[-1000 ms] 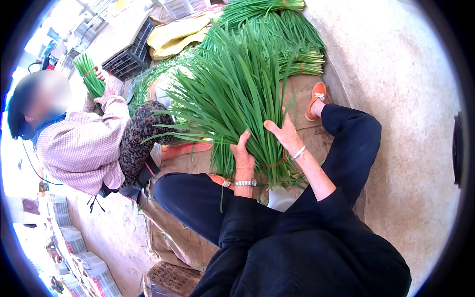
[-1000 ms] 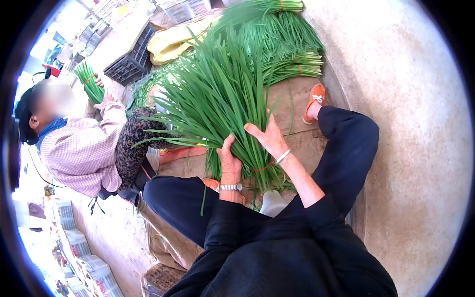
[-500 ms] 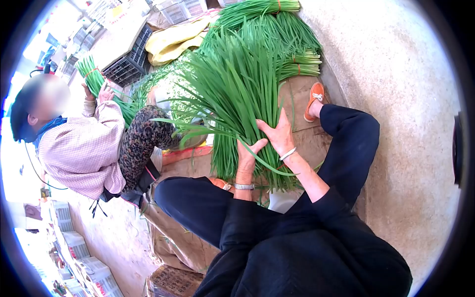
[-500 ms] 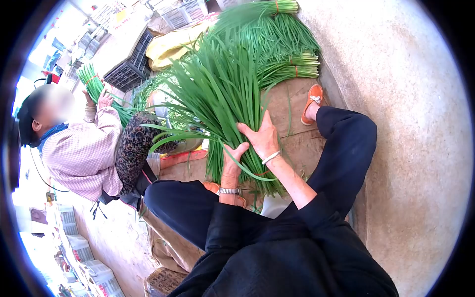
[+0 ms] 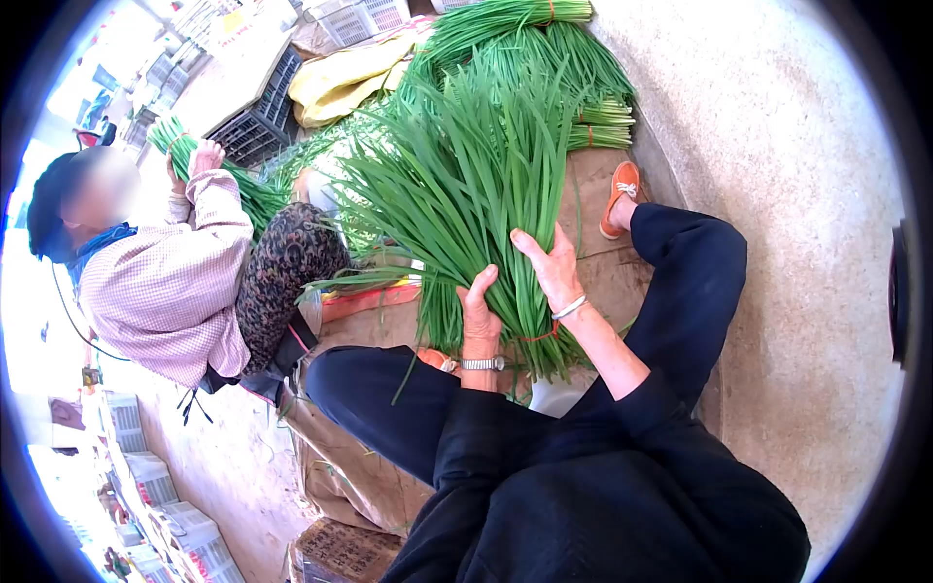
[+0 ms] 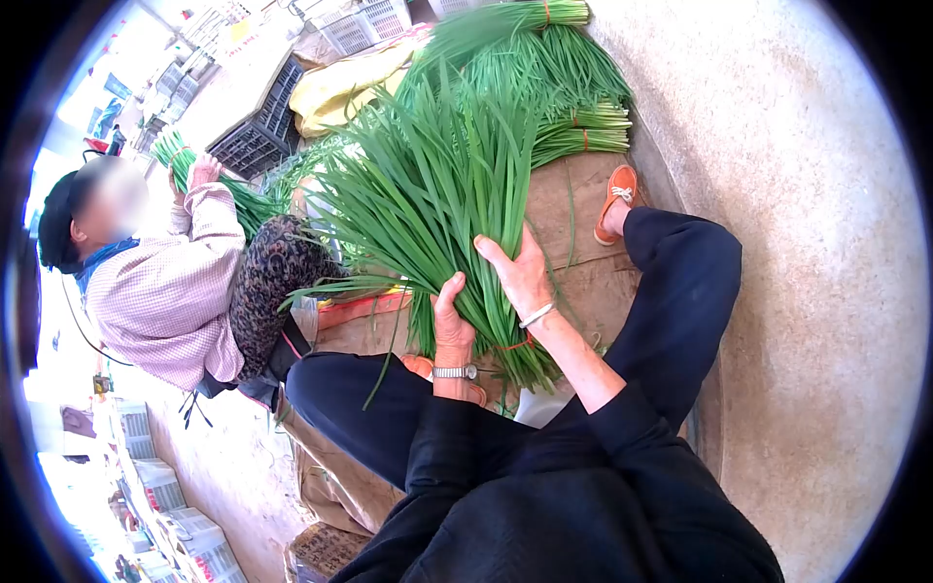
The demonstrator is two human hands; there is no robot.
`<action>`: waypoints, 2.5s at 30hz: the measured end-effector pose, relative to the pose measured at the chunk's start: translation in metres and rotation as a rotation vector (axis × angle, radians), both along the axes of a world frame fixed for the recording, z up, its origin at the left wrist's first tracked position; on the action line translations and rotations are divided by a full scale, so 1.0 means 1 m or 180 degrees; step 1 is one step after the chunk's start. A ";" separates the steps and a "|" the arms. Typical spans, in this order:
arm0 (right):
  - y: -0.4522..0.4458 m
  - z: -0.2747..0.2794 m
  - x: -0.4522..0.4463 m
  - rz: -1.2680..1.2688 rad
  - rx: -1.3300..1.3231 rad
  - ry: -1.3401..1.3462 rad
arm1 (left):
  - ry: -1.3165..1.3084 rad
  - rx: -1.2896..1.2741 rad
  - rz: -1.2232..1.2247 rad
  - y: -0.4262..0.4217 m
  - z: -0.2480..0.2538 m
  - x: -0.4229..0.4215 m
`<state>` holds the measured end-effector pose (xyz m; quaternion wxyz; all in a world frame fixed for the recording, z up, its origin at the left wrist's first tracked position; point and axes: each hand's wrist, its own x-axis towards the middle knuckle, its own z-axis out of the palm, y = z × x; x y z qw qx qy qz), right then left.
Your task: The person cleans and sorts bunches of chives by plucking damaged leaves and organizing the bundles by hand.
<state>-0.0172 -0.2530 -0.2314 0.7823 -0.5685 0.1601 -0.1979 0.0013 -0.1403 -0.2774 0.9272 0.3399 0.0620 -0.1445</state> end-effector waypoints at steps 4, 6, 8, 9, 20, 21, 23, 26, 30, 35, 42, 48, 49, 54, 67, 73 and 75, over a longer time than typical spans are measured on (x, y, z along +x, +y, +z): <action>-0.003 0.001 -0.001 0.0020 0.0133 -0.0066 | -0.0056 0.0051 -0.0053 0.001 -0.001 0.000; -0.011 0.003 -0.002 0.0213 -0.0267 0.0288 | -0.0250 0.0235 -0.0024 0.000 -0.001 0.000; -0.020 0.006 -0.001 0.0314 -0.0699 0.0383 | -0.0257 0.0294 -0.0018 0.000 0.000 0.000; -0.027 0.006 0.001 0.0409 -0.1133 0.0481 | -0.0261 0.0352 -0.0017 -0.001 0.002 0.000; -0.065 0.137 0.013 -0.1521 -0.2716 -0.1305 | -0.0493 0.0722 -0.0052 -0.003 0.006 -0.002; -0.060 0.146 0.012 -0.1243 -0.2828 -0.1484 | -0.0462 0.0773 -0.0082 -0.004 0.009 -0.004; -0.036 0.160 0.012 -0.0362 -0.2427 -0.1112 | -0.0438 0.0824 -0.0131 -0.006 0.010 -0.004; -0.025 0.136 0.039 0.0293 -0.2185 -0.0710 | -0.0515 0.0796 -0.0103 -0.009 0.009 -0.005; -0.024 0.122 0.069 -0.0073 -0.2952 -0.0679 | -0.0455 0.0862 -0.0051 -0.006 0.007 -0.005; -0.020 0.126 0.079 -0.0133 -0.2909 -0.0589 | -0.0368 0.0829 -0.0080 -0.005 0.004 -0.004; -0.021 0.124 0.079 -0.0329 -0.2855 -0.0447 | -0.0414 0.0797 -0.0055 -0.006 0.007 -0.003; -0.022 0.120 0.076 -0.0385 -0.3011 -0.0506 | -0.0523 0.0936 -0.0100 -0.007 0.001 -0.004; -0.021 0.119 0.073 -0.0350 -0.2777 -0.0548 | -0.0462 0.0889 -0.0056 -0.008 0.000 -0.005; -0.016 0.109 0.068 -0.0184 -0.1966 -0.0824 | -0.0410 0.0816 -0.0083 -0.006 -0.005 -0.006; -0.010 0.110 0.073 0.0655 0.1107 -0.1163 | -0.0408 0.0761 -0.0174 -0.001 0.004 -0.007; -0.016 0.160 0.066 0.0820 0.0617 -0.1513 | -0.0492 0.0886 -0.0259 -0.004 0.000 -0.013; -0.012 0.170 0.045 0.1914 -0.0671 -0.1444 | -0.0445 0.0886 -0.0283 -0.007 -0.002 -0.014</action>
